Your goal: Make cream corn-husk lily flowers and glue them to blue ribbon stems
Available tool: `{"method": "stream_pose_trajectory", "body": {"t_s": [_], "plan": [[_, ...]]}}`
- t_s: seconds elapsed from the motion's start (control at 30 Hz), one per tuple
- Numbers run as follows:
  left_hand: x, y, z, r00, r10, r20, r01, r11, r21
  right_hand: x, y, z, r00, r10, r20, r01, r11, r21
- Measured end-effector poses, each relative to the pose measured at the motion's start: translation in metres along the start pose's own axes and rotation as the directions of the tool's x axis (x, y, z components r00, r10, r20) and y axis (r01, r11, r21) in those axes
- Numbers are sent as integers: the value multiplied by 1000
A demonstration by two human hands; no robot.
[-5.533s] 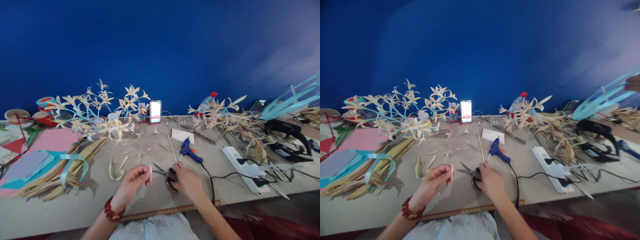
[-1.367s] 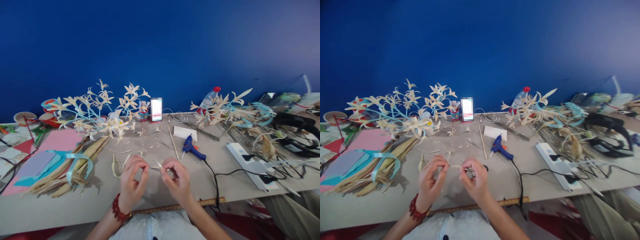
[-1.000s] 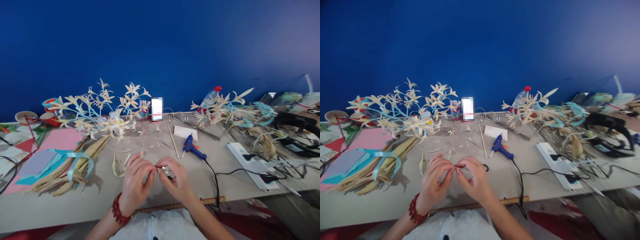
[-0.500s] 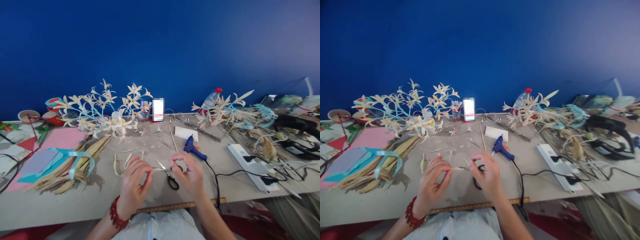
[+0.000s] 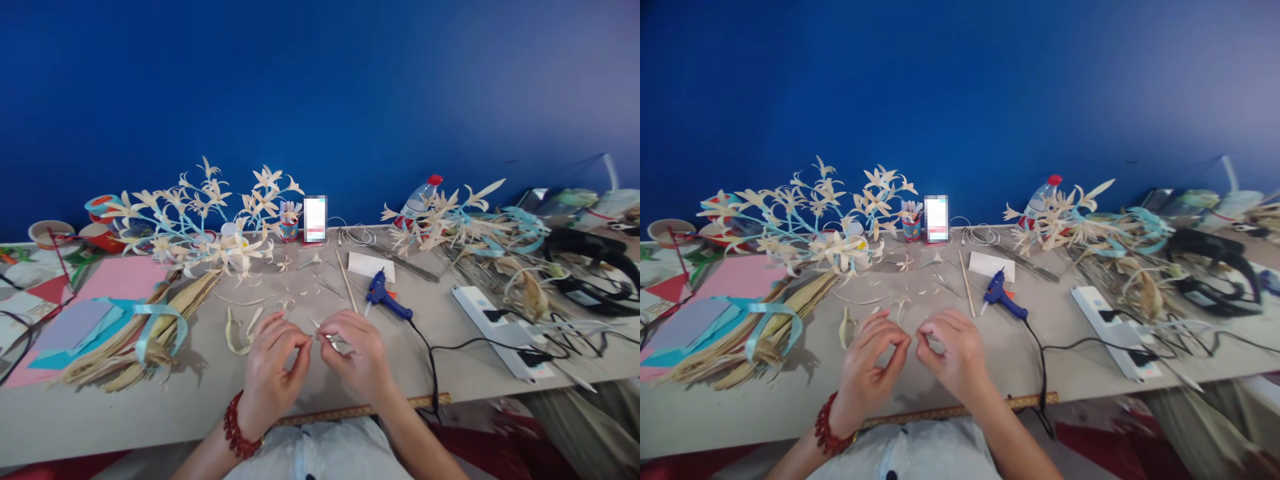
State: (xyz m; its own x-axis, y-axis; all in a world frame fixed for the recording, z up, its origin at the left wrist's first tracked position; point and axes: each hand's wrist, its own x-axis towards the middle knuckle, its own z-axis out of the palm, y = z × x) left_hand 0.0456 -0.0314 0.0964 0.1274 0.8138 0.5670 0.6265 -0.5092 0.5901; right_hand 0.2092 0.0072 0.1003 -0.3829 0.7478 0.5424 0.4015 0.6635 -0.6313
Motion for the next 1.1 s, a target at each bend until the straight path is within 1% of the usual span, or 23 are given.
{"method": "stream_pose_trajectory", "body": {"t_s": [0.17,0.23,0.27,0.33,0.4,0.47,0.57,0.63,0.7,0.73,0.77,0.8,0.87,0.9,0.97,1.1], "plan": [[-2,-4,2,1000,-25,-14,25,999,-34,-3,8,-4,993,53,-104,-57,998,-32],[-3,-5,1,999,-29,-32,28,999,-35,-3,9,-9,991,60,-117,-64,997,-34],[-4,-5,0,999,-33,-34,32,999,-36,-2,9,-11,995,53,-89,-56,998,-29],[-3,-4,-1,999,-30,-21,29,999,-39,1,6,-13,1000,14,26,-14,1000,-9],[-2,-3,-2,1000,-25,-6,25,999,-37,4,1,-11,991,-27,128,29,1000,-9],[-1,-1,-2,1000,-21,1,21,999,-30,6,-3,-7,985,-57,165,62,998,-23],[-1,1,-2,1000,-22,15,22,999,-24,7,0,-4,984,-85,156,88,996,-14],[-2,0,-3,1000,-28,1,28,999,-35,5,6,-8,993,-61,104,63,998,-16],[-4,-1,-4,998,-51,-29,50,997,-51,3,13,-15,1000,17,4,-17,999,-35],[-4,-2,-5,997,-63,-42,60,996,-60,2,15,-19,998,60,-27,-61,998,-33],[-5,-2,-5,996,-75,-47,72,995,-69,1,16,-22,995,98,-25,-99,995,-18],[-5,-3,-6,996,-83,-46,79,994,-75,1,15,-24,993,121,11,-122,993,11],[-4,-3,-6,996,-88,-31,85,993,-86,1,10,-23,984,123,132,-134,987,83],[-3,-3,-5,996,-85,-23,83,992,-91,1,6,-20,978,117,172,-137,985,108],[-2,-2,-4,997,-78,-11,77,993,-94,1,-1,-11,978,117,174,-141,981,131],[-3,-1,0,998,-55,-28,52,994,-92,2,-6,2,986,131,106,-141,986,90]]}}
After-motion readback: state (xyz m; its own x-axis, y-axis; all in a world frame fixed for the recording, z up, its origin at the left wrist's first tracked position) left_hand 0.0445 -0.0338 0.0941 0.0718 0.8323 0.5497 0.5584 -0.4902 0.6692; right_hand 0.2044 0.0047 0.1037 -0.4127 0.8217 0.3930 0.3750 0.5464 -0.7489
